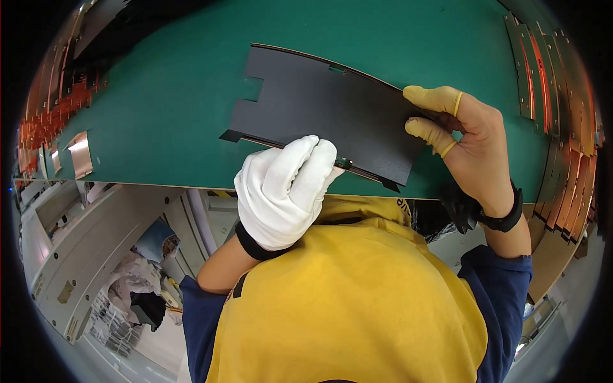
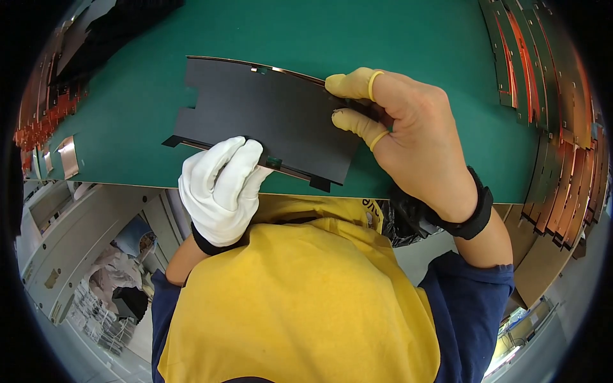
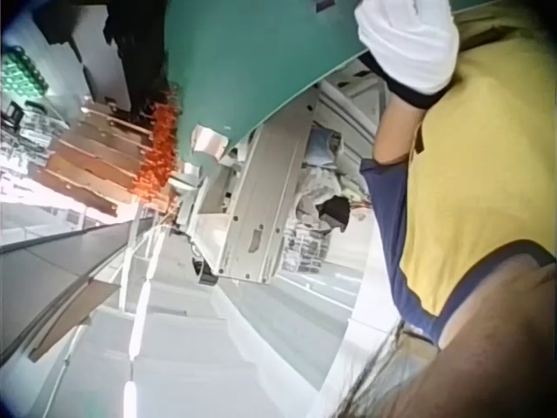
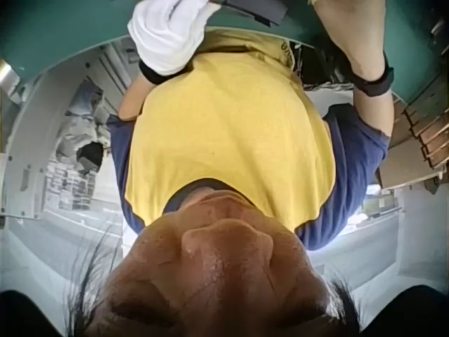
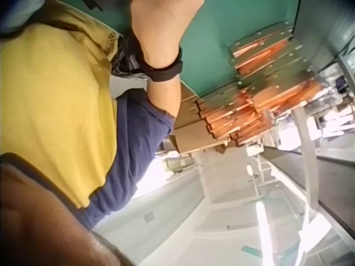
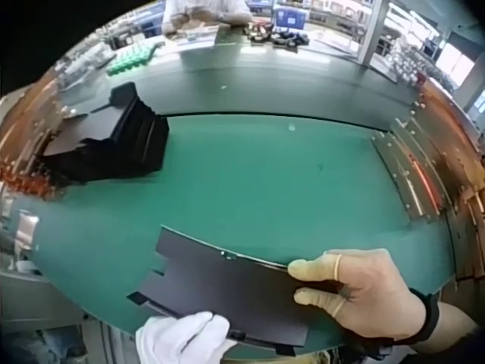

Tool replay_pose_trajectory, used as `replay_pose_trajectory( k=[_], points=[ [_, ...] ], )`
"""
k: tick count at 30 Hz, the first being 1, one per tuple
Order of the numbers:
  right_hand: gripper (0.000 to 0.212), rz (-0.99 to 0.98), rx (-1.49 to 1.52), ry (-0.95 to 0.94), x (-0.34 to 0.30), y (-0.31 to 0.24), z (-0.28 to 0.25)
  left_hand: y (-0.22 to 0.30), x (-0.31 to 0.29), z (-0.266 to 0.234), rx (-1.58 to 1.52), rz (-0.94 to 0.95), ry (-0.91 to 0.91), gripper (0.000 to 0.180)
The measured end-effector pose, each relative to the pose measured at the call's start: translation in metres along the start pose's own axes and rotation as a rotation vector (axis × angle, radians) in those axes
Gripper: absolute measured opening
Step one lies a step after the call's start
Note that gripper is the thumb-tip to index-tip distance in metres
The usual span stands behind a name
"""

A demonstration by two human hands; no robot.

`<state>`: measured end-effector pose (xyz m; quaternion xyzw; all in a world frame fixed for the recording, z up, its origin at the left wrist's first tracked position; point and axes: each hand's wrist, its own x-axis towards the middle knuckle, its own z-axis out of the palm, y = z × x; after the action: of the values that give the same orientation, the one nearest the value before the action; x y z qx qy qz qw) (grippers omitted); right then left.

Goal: The person peels adhesive strips from a copper plate, discards the waste, and presses a black panel onto the plate. They then fold the edges of the copper plate over the panel and place the completed assembly onto a stack.

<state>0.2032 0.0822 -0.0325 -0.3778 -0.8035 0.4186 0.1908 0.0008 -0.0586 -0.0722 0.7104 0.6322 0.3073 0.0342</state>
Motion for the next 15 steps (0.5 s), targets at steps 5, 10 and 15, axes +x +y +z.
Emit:
replay_pose_trajectory(
  k=[5,10,15],
  points=[
    [0.035,-0.044,-0.072,-0.009,0.0008,-0.0018,0.0009,0.0006,0.0018,0.0006,-0.015,-0.009,0.005,0.044],
    [0.035,-0.092,-0.164,-0.022,0.0001,-0.0002,0.0001,-0.0016,0.0069,0.0001,0.018,0.050,0.032,0.038],
    [0.033,-0.028,-0.049,-0.005,0.0010,-0.0002,0.0006,-0.0025,0.0074,0.0013,-0.001,0.047,0.040,0.036]
  ],
)
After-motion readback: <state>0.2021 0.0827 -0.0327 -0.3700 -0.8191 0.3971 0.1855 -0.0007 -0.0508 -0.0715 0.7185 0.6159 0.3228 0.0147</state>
